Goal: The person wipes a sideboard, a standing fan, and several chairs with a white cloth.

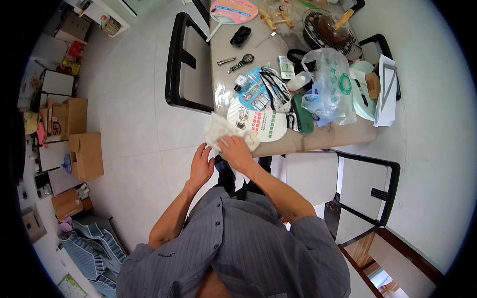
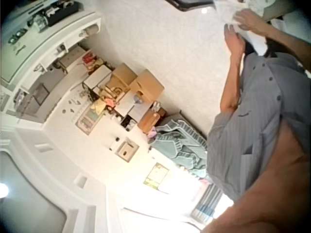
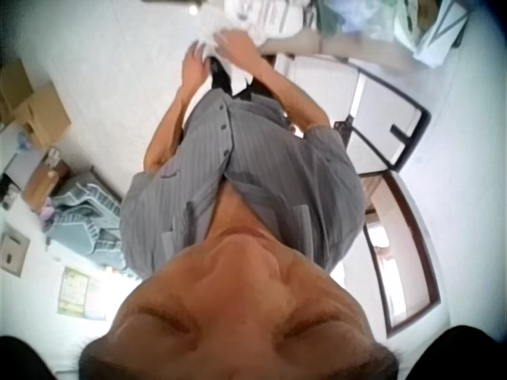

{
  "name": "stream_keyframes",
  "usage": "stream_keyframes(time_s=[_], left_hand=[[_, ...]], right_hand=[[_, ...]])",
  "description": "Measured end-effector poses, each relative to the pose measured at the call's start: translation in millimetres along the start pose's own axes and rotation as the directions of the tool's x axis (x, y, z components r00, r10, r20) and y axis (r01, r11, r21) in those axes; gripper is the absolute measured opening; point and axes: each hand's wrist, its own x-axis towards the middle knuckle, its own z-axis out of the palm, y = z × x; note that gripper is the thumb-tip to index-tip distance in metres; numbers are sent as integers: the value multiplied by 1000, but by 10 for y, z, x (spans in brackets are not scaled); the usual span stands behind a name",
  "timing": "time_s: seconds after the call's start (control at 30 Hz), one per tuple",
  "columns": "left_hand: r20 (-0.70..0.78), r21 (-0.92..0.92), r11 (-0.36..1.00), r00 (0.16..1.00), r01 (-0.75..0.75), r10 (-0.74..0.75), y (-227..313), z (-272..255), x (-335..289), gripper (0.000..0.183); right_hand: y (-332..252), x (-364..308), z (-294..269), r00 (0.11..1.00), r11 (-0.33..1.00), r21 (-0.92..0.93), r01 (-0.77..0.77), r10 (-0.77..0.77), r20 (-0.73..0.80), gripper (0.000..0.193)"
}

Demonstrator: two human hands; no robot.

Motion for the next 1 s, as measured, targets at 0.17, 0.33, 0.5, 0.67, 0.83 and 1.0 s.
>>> stream_keyframes(time_s=[0.17, 0.33, 0.5, 0.67, 0.83, 1.0], left_hand=[[59, -52, 999, 998, -2, 5, 5, -27, 141, 48], [86, -114, 993, 996, -1, 11, 90, 14, 195, 47], [69, -128, 991, 997, 25, -16, 70, -23, 181, 47], [46, -72, 995, 996, 74, -71, -108, -199, 34, 47], [48, -58, 985, 986, 162, -159, -323, -314, -224, 46], [31, -95, 987, 991, 132, -129, -463, -254, -297, 44]], right_hand=[[416, -660, -435, 999, 996, 77, -48, 49, 0, 38], [478, -979, -591, 960, 961, 0, -277, 277, -48, 40], [102, -360, -66, 991, 990, 46, -130, 130, -3, 32], [403, 1059, 125, 992, 989, -83, -125, 124, -17, 24], [615, 1802, 210, 968, 971, -50, -234, 227, -110, 30], [158, 933, 210, 999, 990, -133, -41, 38, -27, 31]])
